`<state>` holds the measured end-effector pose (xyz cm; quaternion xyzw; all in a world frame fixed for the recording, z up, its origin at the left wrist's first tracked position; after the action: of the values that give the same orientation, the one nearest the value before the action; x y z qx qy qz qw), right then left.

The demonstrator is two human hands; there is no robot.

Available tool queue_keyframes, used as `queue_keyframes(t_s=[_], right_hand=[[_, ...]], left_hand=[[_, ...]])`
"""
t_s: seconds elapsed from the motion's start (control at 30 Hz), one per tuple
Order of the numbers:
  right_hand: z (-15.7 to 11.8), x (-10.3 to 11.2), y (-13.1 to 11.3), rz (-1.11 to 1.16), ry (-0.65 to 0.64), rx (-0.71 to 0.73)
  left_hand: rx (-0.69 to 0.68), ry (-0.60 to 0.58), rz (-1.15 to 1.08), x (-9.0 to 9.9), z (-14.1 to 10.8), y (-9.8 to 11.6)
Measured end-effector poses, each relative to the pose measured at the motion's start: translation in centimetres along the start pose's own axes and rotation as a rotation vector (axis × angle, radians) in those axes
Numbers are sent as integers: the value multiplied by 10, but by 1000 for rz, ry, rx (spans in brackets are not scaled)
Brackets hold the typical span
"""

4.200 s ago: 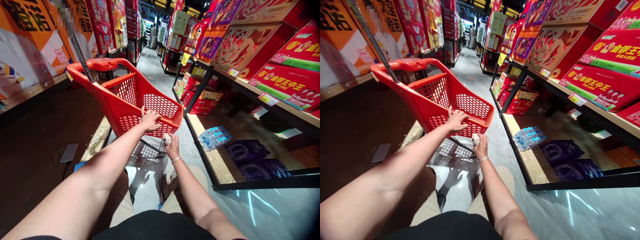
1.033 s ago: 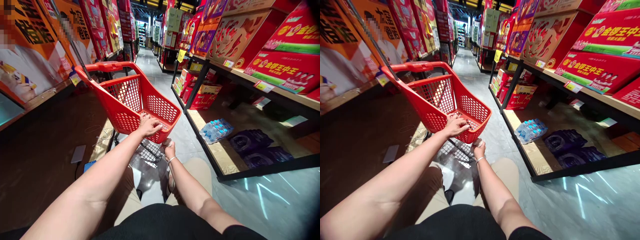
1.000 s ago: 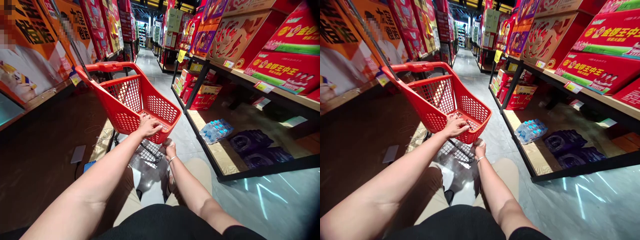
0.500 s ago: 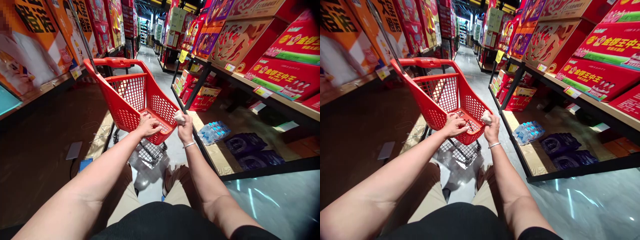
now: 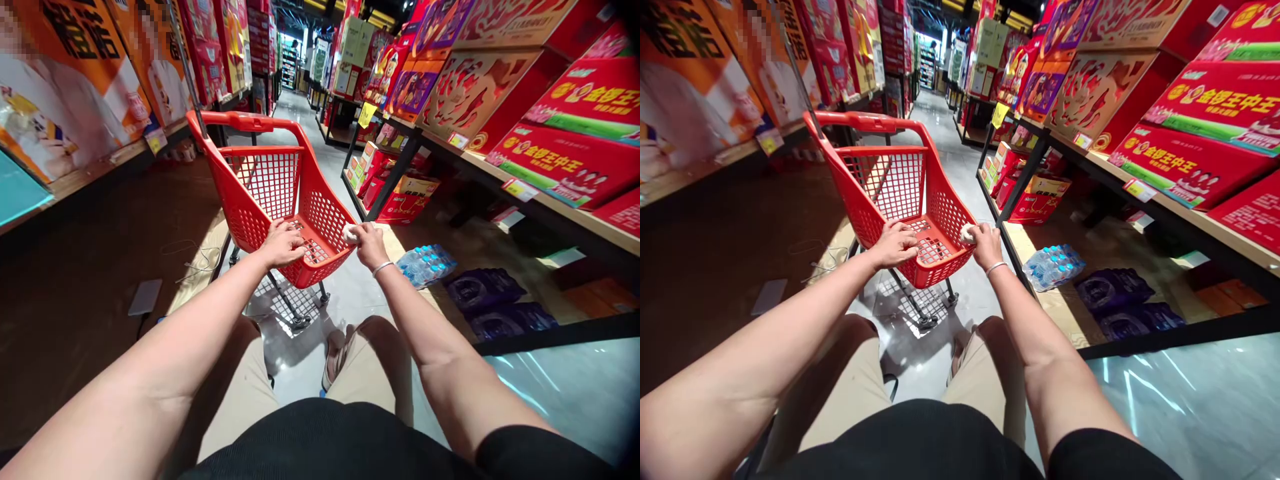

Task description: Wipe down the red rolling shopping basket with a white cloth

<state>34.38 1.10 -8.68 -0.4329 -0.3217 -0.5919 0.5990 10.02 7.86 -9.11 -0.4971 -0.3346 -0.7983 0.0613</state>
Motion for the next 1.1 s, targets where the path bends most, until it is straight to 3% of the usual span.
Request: queue_keyframes(t_s=[0.07, 0.13, 0.2, 0.3, 0.37, 0.47, 0.57, 0.67, 0.73, 0.83, 0.93, 1.0, 1.1], right_hand=[[-11, -12, -4, 77, 101, -104], [-37, -31, -16, 193, 231, -251], [-69, -59, -33, 312, 293, -359], [-104, -103, -58, 411, 141, -297], [-115, -119, -62, 434, 22, -205], [-106, -113, -36, 419, 2, -223], [-77, -85, 2, 392, 178, -376], [-59, -73, 10, 423, 346, -431], [-65, -88, -6, 454, 285, -407], [-95, -124, -36, 501, 96, -328], [-113, -135, -35, 508, 67, -347], [-104, -120, -12, 472, 131, -464], [-72, -75, 16, 424, 287, -563]], left_hand=[[34, 40, 39, 0, 0, 4], [85, 103, 96, -2, 0, 16], [120, 89, 149, -12, -1, 36], [155, -71, 207, -39, -5, 67], [215, -31, 254, -46, -9, 75], [241, 48, 280, -48, -16, 71], [178, 58, 231, -45, -20, 59], [105, 73, 207, -39, -22, 52], [85, 77, 220, -36, -25, 50], [64, 84, 230, -31, -29, 47], [45, 89, 234, -24, -35, 42], [30, 85, 224, -19, -38, 36], [23, 78, 189, -13, -42, 27]])
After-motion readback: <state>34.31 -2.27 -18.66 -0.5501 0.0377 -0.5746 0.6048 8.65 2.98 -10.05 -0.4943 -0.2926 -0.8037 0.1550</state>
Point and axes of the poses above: each hand's wrist, its own z-axis towards the middle knuckle, its own x-axis out of the back of the hand, y = z × x, the point moved 6 cm from there along z, towards the middle knuckle, and after that the axes turned 10 degrees about -z, right-handed, at the moved point
